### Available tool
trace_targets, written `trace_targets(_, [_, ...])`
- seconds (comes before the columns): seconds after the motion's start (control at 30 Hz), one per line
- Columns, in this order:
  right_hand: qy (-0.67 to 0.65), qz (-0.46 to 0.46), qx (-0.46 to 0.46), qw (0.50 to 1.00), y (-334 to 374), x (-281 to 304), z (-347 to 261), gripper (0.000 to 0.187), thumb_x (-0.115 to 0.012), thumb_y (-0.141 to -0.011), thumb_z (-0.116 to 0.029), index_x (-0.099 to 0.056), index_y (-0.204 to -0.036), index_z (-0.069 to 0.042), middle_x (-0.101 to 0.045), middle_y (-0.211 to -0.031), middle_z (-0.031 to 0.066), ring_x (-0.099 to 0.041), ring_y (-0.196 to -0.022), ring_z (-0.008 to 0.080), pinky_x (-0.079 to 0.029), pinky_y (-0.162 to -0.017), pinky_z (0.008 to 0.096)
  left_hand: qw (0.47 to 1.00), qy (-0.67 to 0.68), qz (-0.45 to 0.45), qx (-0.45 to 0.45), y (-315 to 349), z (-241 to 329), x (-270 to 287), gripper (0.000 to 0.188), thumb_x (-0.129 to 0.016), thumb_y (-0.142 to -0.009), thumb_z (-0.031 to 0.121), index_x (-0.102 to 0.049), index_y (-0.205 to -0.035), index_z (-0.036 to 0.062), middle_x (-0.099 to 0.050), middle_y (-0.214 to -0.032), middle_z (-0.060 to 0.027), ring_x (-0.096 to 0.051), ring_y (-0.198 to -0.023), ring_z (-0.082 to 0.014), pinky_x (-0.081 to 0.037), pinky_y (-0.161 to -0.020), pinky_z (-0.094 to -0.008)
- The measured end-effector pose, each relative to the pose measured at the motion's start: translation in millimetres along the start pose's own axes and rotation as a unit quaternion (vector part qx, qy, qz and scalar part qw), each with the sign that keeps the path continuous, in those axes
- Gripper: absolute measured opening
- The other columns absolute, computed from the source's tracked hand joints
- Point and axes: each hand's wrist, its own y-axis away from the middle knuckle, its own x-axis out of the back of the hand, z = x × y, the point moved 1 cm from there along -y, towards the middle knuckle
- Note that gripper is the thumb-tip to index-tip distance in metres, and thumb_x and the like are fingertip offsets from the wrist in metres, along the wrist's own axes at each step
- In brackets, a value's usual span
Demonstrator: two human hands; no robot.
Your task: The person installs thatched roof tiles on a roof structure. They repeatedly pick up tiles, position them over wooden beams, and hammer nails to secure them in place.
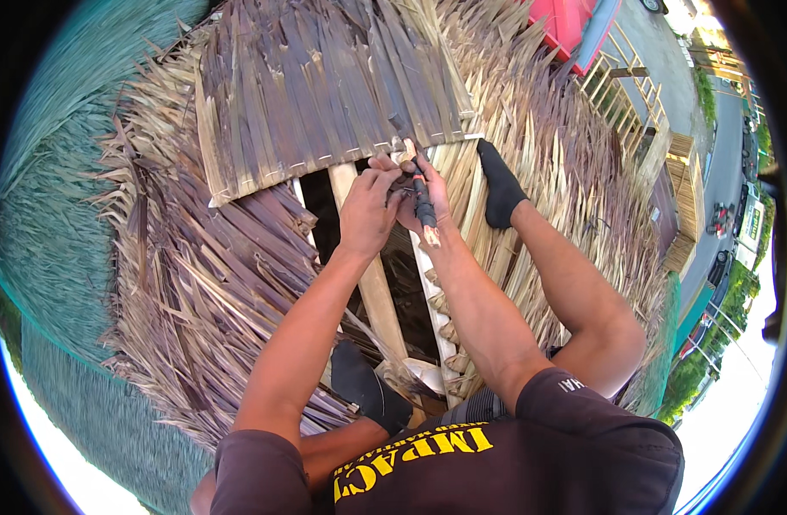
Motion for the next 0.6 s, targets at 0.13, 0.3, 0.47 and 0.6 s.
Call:
trace_targets(0.13, [0.017, 0.020, -0.021, 0.999, 2, -3, 15, 0.042, -0.042, -0.106, -0.039, -0.059, -0.083, -0.009, -0.068, -0.121, 0.0238, -0.068, -0.107, 0.0319, -0.056, -0.096, 0.0421, 0.976, -0.175, -0.100, -0.082, 5, -11, 9, 0.022, -0.070, -0.082, 0.016, -0.062, -0.102, 0.0094, -0.059, -0.099, -0.0059, -0.062, -0.096, -0.0288, -0.053, -0.078, -0.0405])
trace_targets(0.3, [0.062, 0.007, -0.088, 0.994, -5, 9, 25, 0.042, -0.047, -0.104, -0.040, -0.062, -0.081, -0.009, -0.068, -0.124, 0.0206, -0.068, -0.107, 0.0281, -0.056, -0.095, 0.0406, 0.974, -0.186, -0.116, -0.064, 16, -29, 11, 0.022, -0.069, -0.082, 0.017, -0.058, -0.098, 0.0068, -0.059, -0.102, -0.0079, -0.063, -0.101, -0.0281, -0.053, -0.080, -0.0407])
trace_targets(0.47, [0.150, 0.071, -0.104, 0.981, -9, 11, 30, 0.033, -0.053, -0.103, -0.034, -0.061, -0.088, -0.006, -0.070, -0.104, 0.0180, -0.070, -0.100, 0.0322, -0.059, -0.088, 0.0426, 0.995, -0.006, -0.026, 0.096, 27, -78, 48, 0.019, -0.065, -0.088, 0.010, -0.059, -0.105, 0.0032, -0.064, -0.102, -0.0164, -0.065, -0.095, -0.0358, -0.053, -0.083, -0.0418])
trace_targets(0.6, [0.346, 0.164, -0.129, 0.915, 7, 1, 41, 0.035, -0.054, -0.104, -0.039, -0.054, -0.097, -0.005, -0.059, -0.079, 0.0073, -0.066, -0.072, 0.0235, -0.060, -0.068, 0.0391, 0.986, -0.095, 0.120, 0.069, 15, -135, 83, 0.019, -0.065, -0.089, 0.010, -0.067, -0.108, 0.0084, -0.067, -0.098, -0.0162, -0.065, -0.090, -0.0383, -0.053, -0.084, -0.0441])
